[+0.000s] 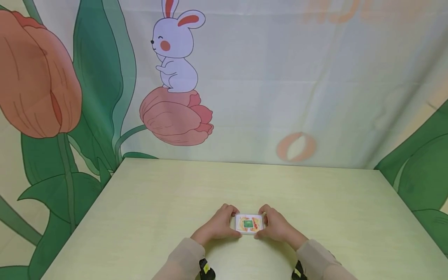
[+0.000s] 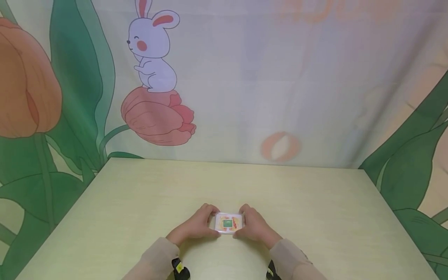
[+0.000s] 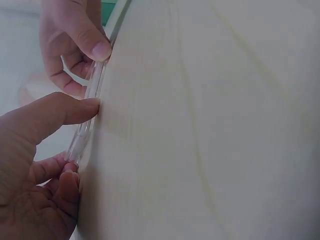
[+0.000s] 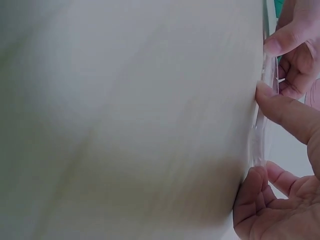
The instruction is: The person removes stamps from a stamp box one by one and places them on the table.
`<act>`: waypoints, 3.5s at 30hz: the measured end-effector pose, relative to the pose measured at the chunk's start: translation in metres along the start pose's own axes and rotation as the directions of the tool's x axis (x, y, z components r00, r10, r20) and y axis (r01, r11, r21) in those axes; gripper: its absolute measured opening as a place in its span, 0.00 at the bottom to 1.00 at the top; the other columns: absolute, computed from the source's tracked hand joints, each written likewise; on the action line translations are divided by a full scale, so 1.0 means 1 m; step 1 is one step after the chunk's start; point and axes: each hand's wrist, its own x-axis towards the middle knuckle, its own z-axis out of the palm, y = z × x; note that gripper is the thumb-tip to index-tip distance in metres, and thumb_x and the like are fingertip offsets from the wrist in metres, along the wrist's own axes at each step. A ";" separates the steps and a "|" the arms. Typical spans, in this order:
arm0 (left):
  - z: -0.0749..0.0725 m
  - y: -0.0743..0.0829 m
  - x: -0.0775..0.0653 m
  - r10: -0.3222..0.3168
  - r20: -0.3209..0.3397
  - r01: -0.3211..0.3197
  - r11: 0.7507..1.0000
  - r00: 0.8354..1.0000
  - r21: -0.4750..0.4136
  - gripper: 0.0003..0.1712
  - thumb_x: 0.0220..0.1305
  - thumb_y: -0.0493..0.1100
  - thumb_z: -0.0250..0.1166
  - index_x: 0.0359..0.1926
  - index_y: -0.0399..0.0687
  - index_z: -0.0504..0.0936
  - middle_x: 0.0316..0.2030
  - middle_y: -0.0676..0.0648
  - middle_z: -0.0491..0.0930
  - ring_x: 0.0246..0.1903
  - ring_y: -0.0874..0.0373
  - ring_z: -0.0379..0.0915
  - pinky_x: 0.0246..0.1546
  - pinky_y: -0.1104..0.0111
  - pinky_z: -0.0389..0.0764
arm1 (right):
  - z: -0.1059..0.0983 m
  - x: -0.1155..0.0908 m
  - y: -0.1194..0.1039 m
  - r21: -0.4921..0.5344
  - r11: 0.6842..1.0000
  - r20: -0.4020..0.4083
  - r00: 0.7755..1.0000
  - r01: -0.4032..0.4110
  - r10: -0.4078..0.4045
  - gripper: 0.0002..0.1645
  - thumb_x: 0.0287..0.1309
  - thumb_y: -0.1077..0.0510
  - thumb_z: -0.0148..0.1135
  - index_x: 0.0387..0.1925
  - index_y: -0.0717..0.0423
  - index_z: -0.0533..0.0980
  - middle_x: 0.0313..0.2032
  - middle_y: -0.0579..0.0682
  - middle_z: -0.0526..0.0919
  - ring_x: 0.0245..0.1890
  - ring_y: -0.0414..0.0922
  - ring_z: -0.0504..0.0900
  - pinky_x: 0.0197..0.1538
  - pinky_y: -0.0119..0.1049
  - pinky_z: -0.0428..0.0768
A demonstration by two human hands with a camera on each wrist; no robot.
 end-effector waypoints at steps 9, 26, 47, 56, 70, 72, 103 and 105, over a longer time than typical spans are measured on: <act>-0.001 -0.002 0.000 0.017 0.006 -0.017 1.000 1.000 -0.009 0.35 0.43 0.40 0.76 0.52 0.36 0.70 0.43 0.47 0.67 0.43 0.56 0.62 0.51 0.62 0.68 | 0.003 0.000 -0.003 -0.143 0.987 0.013 0.997 0.073 -0.072 0.36 0.33 0.57 0.80 0.43 0.63 0.68 0.36 0.53 0.67 0.35 0.45 0.66 0.40 0.37 0.69; 0.000 -0.003 -0.003 0.021 0.025 -0.021 1.000 0.999 0.013 0.35 0.44 0.41 0.75 0.53 0.38 0.70 0.44 0.48 0.66 0.46 0.55 0.63 0.52 0.62 0.69 | 0.011 0.005 -0.008 -0.319 0.897 0.057 0.951 0.305 -0.303 0.35 0.37 0.51 0.77 0.47 0.62 0.74 0.41 0.52 0.73 0.41 0.46 0.67 0.43 0.41 0.66; 0.001 -0.004 -0.006 0.037 0.010 -0.037 0.999 0.999 0.015 0.37 0.44 0.41 0.73 0.56 0.36 0.68 0.47 0.46 0.67 0.48 0.54 0.63 0.54 0.61 0.69 | 0.013 0.007 -0.007 -0.349 0.887 0.079 0.953 0.302 -0.293 0.34 0.40 0.49 0.74 0.48 0.58 0.72 0.41 0.51 0.73 0.41 0.46 0.66 0.43 0.42 0.66; 0.000 -0.002 -0.006 0.065 0.012 -0.065 0.998 0.998 0.025 0.36 0.45 0.40 0.72 0.55 0.36 0.69 0.48 0.45 0.67 0.49 0.52 0.62 0.53 0.59 0.68 | 0.014 0.008 -0.006 -0.370 0.880 0.078 0.953 0.300 -0.292 0.32 0.40 0.49 0.71 0.48 0.58 0.72 0.41 0.51 0.72 0.41 0.46 0.66 0.42 0.41 0.65; 0.003 -0.005 -0.005 0.104 0.030 -0.104 0.994 0.994 -0.014 0.42 0.46 0.36 0.69 0.63 0.38 0.61 0.57 0.42 0.65 0.54 0.51 0.61 0.56 0.59 0.66 | 0.013 0.009 -0.007 -0.379 0.870 0.061 0.946 0.316 -0.318 0.32 0.40 0.47 0.72 0.46 0.56 0.72 0.39 0.50 0.73 0.39 0.46 0.66 0.40 0.40 0.65; 0.003 -0.005 -0.005 0.104 0.028 -0.103 0.994 0.994 -0.021 0.42 0.46 0.35 0.69 0.63 0.38 0.61 0.57 0.42 0.66 0.52 0.52 0.61 0.54 0.62 0.67 | 0.013 0.009 -0.007 -0.377 0.869 0.061 0.945 0.319 -0.321 0.33 0.40 0.46 0.72 0.47 0.56 0.72 0.39 0.50 0.73 0.39 0.45 0.66 0.40 0.40 0.65; 0.007 -0.010 -0.007 0.111 0.008 -0.110 0.992 0.994 -0.066 0.40 0.46 0.36 0.70 0.61 0.37 0.64 0.54 0.42 0.66 0.46 0.56 0.61 0.46 0.68 0.67 | 0.006 0.004 -0.007 -0.313 0.889 0.125 0.942 0.335 -0.311 0.34 0.43 0.50 0.73 0.51 0.61 0.73 0.43 0.52 0.73 0.44 0.46 0.67 0.44 0.43 0.66; 0.007 -0.010 -0.006 0.109 0.008 -0.108 0.992 0.994 -0.062 0.40 0.46 0.36 0.70 0.61 0.37 0.64 0.55 0.43 0.66 0.45 0.56 0.61 0.46 0.68 0.67 | 0.006 0.005 -0.007 -0.306 0.891 0.125 0.942 0.335 -0.311 0.34 0.43 0.51 0.73 0.52 0.61 0.73 0.43 0.52 0.73 0.44 0.47 0.67 0.44 0.43 0.66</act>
